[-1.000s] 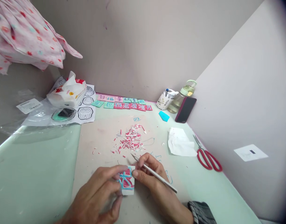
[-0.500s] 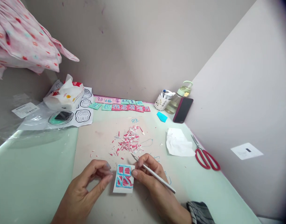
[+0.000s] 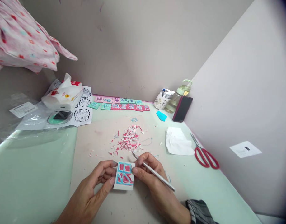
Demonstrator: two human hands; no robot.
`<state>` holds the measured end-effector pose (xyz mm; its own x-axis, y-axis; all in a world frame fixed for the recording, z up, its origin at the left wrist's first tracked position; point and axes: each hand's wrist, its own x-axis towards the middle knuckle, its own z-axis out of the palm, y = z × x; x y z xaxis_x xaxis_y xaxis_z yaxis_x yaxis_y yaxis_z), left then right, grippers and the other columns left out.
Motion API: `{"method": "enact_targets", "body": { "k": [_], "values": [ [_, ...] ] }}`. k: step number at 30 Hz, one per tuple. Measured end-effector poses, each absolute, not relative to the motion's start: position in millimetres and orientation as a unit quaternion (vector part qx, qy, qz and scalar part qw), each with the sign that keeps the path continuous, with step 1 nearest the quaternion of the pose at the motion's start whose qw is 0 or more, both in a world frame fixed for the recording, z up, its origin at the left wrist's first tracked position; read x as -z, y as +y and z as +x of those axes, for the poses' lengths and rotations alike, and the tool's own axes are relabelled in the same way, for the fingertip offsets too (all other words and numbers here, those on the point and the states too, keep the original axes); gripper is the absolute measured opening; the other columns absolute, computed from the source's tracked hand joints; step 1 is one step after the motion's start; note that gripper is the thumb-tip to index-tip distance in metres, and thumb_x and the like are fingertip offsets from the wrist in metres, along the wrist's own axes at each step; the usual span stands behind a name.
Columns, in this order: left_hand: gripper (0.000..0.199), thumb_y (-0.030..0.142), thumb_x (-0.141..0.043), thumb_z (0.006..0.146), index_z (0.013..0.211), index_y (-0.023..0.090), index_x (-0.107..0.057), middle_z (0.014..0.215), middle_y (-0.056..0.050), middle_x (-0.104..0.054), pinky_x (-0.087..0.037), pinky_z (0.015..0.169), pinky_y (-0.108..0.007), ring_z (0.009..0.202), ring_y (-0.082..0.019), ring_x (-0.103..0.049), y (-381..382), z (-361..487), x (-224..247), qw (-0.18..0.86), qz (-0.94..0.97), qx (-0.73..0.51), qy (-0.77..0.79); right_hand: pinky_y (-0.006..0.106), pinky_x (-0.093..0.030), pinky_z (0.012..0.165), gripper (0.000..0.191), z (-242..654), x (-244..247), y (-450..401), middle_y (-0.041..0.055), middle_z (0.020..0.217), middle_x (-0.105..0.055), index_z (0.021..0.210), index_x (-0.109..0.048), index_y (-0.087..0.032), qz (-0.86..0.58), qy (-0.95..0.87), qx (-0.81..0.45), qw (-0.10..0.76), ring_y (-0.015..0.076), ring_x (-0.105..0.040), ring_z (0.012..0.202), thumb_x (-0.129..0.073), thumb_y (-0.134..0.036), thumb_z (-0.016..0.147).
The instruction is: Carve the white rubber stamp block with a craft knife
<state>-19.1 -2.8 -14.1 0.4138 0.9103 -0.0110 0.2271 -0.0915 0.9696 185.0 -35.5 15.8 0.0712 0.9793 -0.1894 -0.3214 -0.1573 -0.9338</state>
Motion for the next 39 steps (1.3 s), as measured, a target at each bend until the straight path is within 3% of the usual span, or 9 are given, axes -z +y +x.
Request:
{"method": "enact_targets", "body": {
  "k": [18, 28, 35, 39],
  "values": [
    [0.025, 0.041, -0.052, 0.1, 0.117, 0.024, -0.059, 0.105, -0.006, -0.078, -0.06, 0.084, -0.025, 0.094, -0.019, -0.076, -3.9, -21.5, 17.5, 0.524, 0.672, -0.311, 0.421, 0.025, -0.039, 0.064, 0.032, 184.9, -14.5, -34.5, -0.0042, 0.073, -0.059, 0.081, -0.058, -0.022, -0.482, -0.334, -0.59, 0.555, 0.0127, -0.051, 0.067, -0.088, -0.031, 0.076],
    [0.037, 0.037, -0.051, 0.101, 0.137, 0.029, -0.051, 0.101, 0.0, -0.079, -0.059, 0.086, -0.021, 0.096, -0.016, -0.076, -5.5, -22.3, 20.0, 0.508, 0.687, -0.323, 0.406, 0.024, -0.039, 0.064, 0.031, 187.4, -11.2, -32.9, -0.004, 0.076, -0.06, 0.083, -0.058, -0.021, -0.466, -0.337, -0.601, 0.555, 0.0121, -0.051, 0.068, -0.088, -0.029, 0.077],
    [0.03, 0.035, -0.055, 0.1, 0.13, 0.033, -0.055, 0.092, 0.005, -0.077, -0.056, 0.083, -0.018, 0.086, -0.014, -0.074, -6.0, -23.6, 24.4, 0.508, 0.701, -0.318, 0.387, 0.024, -0.04, 0.064, 0.03, 191.4, -12.7, -34.8, -0.0036, 0.078, -0.059, 0.086, -0.058, -0.021, -0.484, -0.362, -0.592, 0.533, 0.0123, -0.052, 0.07, -0.086, -0.03, 0.079],
    [0.015, 0.037, -0.054, 0.101, 0.109, 0.031, -0.065, 0.085, 0.006, -0.073, -0.053, 0.071, -0.018, 0.075, -0.013, -0.068, -7.9, -24.0, 24.5, 0.492, 0.722, -0.286, 0.394, 0.024, -0.038, 0.062, 0.028, 194.9, -17.6, -34.7, -0.0035, 0.075, -0.057, 0.086, -0.058, -0.02, -0.49, -0.413, -0.595, 0.485, 0.0119, -0.048, 0.067, -0.082, -0.033, 0.084]
  ]
}}
